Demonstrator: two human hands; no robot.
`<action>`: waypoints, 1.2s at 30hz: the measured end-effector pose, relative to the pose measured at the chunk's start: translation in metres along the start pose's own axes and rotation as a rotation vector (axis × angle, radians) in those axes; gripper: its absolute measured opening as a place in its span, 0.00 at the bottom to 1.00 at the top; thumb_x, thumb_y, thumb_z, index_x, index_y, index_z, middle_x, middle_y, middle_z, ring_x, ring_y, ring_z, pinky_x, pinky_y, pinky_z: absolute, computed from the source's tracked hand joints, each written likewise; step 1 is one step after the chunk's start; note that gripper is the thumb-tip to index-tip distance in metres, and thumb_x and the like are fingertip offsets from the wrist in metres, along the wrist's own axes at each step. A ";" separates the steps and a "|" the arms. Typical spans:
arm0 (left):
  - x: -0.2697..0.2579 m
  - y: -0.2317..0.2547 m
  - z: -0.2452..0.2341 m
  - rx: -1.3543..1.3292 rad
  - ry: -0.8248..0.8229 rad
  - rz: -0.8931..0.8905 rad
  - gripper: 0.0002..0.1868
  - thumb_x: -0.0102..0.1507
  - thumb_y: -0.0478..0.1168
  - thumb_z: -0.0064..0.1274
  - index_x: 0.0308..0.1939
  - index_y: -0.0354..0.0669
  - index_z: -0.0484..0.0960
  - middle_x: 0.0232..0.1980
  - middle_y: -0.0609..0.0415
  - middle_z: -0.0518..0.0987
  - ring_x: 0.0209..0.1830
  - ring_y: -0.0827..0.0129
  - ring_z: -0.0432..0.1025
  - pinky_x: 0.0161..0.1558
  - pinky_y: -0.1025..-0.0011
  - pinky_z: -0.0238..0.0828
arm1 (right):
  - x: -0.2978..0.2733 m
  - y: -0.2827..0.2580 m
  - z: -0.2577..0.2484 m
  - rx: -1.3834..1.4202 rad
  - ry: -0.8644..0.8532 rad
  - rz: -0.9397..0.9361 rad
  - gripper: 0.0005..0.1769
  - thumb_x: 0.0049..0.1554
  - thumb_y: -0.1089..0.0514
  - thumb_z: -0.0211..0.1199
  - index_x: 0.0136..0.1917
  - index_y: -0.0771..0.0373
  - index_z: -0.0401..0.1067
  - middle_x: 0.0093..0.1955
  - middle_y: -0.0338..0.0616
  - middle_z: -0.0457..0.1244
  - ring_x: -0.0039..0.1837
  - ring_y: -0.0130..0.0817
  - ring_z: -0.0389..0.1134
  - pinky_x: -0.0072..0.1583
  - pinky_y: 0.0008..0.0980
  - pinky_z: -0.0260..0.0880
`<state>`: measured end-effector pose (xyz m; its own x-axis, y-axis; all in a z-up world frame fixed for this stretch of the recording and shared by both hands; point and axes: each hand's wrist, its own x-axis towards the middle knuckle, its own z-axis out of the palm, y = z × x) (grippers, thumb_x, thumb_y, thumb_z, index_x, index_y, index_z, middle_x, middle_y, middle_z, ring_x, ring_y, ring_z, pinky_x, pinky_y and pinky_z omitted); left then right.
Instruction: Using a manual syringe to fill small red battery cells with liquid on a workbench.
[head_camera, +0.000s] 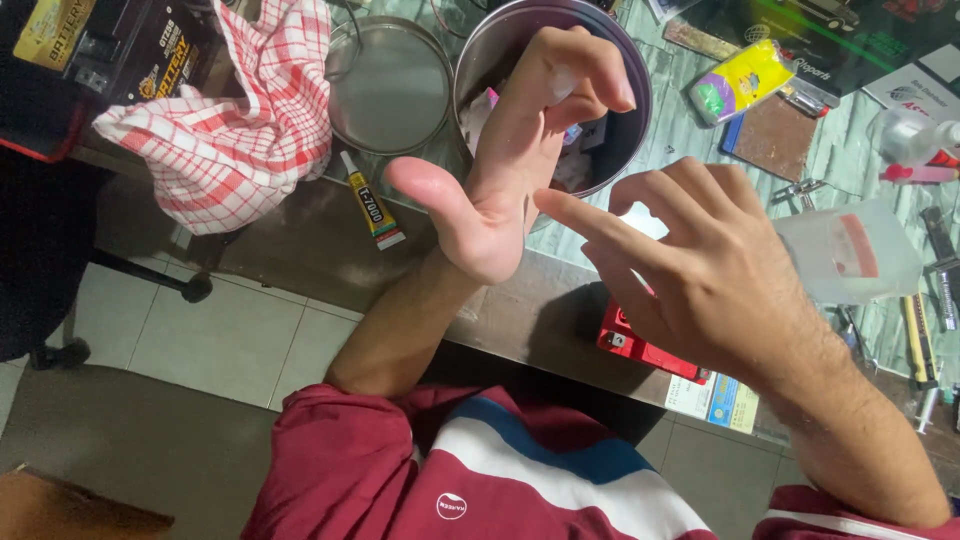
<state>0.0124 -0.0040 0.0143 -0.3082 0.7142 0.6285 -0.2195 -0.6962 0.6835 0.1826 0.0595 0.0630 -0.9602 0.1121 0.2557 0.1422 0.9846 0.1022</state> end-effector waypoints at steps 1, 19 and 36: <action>0.000 0.000 0.001 -0.003 0.009 0.000 0.50 0.56 0.78 0.03 0.53 0.47 0.68 0.56 0.62 0.65 0.55 0.74 0.61 0.61 0.72 0.62 | 0.002 0.000 0.001 -0.006 0.016 -0.014 0.22 0.68 0.59 0.61 0.74 0.45 0.70 0.50 0.39 0.63 0.47 0.42 0.61 0.52 0.42 0.62; 0.004 0.005 -0.004 0.044 0.004 -0.070 0.28 0.75 0.66 0.26 0.54 0.48 0.70 0.53 0.61 0.69 0.49 0.74 0.63 0.60 0.73 0.64 | -0.007 0.011 0.011 0.129 0.090 0.038 0.10 0.60 0.57 0.73 0.38 0.57 0.74 0.51 0.48 0.64 0.48 0.44 0.63 0.50 0.44 0.63; 0.013 0.008 0.004 0.175 -0.035 -0.009 0.22 0.74 0.49 0.29 0.39 0.37 0.74 0.37 0.51 0.74 0.36 0.69 0.66 0.44 0.71 0.63 | -0.068 0.018 0.007 0.301 0.288 0.257 0.10 0.62 0.73 0.71 0.40 0.72 0.72 0.62 0.72 0.65 0.61 0.61 0.68 0.55 0.52 0.68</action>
<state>0.0108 -0.0005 0.0295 -0.2743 0.7247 0.6321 -0.0570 -0.6685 0.7416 0.2491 0.0701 0.0407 -0.7918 0.3567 0.4959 0.2493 0.9298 -0.2707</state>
